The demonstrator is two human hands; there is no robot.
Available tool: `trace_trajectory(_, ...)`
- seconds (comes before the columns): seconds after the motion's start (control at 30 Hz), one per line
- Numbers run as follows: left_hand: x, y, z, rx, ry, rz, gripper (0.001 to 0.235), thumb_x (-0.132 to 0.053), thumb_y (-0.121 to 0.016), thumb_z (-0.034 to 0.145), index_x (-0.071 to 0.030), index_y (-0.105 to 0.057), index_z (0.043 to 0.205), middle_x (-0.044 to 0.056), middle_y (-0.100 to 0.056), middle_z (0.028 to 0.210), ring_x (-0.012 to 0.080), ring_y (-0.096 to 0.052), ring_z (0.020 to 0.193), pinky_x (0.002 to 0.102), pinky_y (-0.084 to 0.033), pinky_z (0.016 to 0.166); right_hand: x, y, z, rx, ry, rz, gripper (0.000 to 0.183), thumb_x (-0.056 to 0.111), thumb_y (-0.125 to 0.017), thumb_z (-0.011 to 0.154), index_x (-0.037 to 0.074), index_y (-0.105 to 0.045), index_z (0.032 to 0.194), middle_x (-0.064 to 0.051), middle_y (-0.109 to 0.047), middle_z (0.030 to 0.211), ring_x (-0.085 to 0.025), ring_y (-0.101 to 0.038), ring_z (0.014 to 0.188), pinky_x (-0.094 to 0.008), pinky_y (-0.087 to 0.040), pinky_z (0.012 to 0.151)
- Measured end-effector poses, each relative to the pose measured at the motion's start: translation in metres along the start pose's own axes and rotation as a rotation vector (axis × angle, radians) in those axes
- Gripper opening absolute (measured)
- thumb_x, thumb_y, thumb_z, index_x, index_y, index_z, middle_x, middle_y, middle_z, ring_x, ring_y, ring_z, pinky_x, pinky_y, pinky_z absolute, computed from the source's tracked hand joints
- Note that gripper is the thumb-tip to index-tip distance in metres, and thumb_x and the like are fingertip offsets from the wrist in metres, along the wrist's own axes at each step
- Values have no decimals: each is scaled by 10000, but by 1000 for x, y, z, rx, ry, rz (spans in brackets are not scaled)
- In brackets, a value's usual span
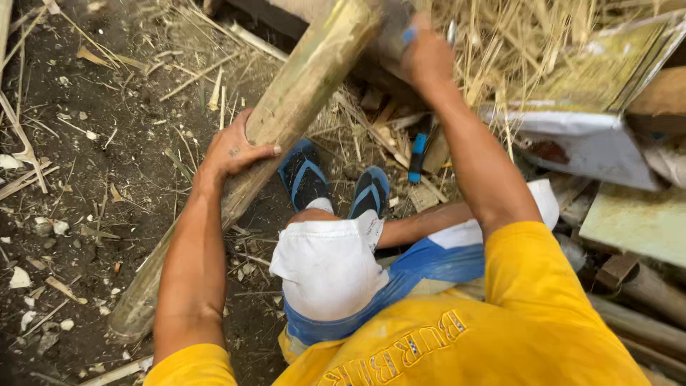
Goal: The person sits on the ground and uses a machete to shave the outer layer of a bamboo pole. They repeatedly strike and scrape the bamboo surface, rotating the pole to work on different sides.
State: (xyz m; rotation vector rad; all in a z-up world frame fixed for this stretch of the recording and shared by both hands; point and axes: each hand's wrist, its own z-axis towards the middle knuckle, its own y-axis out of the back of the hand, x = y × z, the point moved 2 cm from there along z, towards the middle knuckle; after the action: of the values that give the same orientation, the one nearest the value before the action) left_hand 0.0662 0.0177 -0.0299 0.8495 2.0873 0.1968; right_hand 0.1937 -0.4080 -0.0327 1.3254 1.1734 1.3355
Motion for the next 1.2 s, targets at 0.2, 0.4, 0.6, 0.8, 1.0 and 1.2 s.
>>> trace_trajectory(0.2, -11, -6, -2, 26, -231, 31, 1289, -603, -913, 580, -9, -310, 1552, 302, -481, 1475, 431, -532, 1326, 500, -396, 1125, -61, 44, -11, 93, -130, 86, 299, 2, -574, 956, -15, -431, 1218, -213, -656, 831, -340, -690, 625, -456, -587, 470)
trace_trajectory(0.4, -16, -38, -10, -22, -297, 104, 1227, -565, -844, 588, -33, -335, 1568, 294, -563, 1433, 440, -586, 1301, 491, -452, 1124, 38, 30, -79, 246, -23, 24, 309, 115, -641, 924, 14, -436, 1131, -202, -663, 829, -343, -690, 621, -464, -560, 502)
trace_trajectory(0.6, -10, -65, -15, 3, -136, 414, 1177, -713, -779, 680, -35, -369, 1551, 274, -625, 1381, 402, -698, 1146, 479, -566, 1041, 69, 24, -120, 314, 415, -190, 116, 126, -581, 997, 121, -518, 1095, -135, -674, 823, -296, -682, 642, -467, -543, 465)
trace_trajectory(0.8, -23, -65, -26, -150, -212, 370, 1281, -685, -785, 616, -77, -243, 1604, 298, -534, 1407, 432, -655, 1081, 534, -595, 805, -5, 74, -32, 201, -75, 18, 215, 210, -534, 1075, 20, -516, 1176, -140, -656, 754, -245, -633, 568, -394, -470, 422)
trace_trajectory(1.0, -18, -78, -24, -155, -178, 469, 1273, -746, -769, 649, -42, -261, 1580, 306, -568, 1352, 411, -688, 1057, 497, -617, 811, 79, 38, -115, 372, 368, -215, 197, 95, -493, 958, 122, -523, 1151, -130, -652, 780, -283, -634, 571, -433, -479, 396)
trace_trajectory(1.2, -19, -82, -39, -293, -327, 471, 1242, -693, -820, 664, -21, -291, 1565, 307, -594, 1292, 413, -684, 1024, 514, -597, 788, -15, 62, -37, -43, 147, -181, 302, 113, -613, 889, 68, -528, 1176, -142, -638, 738, -335, -619, 613, -451, -489, 505)
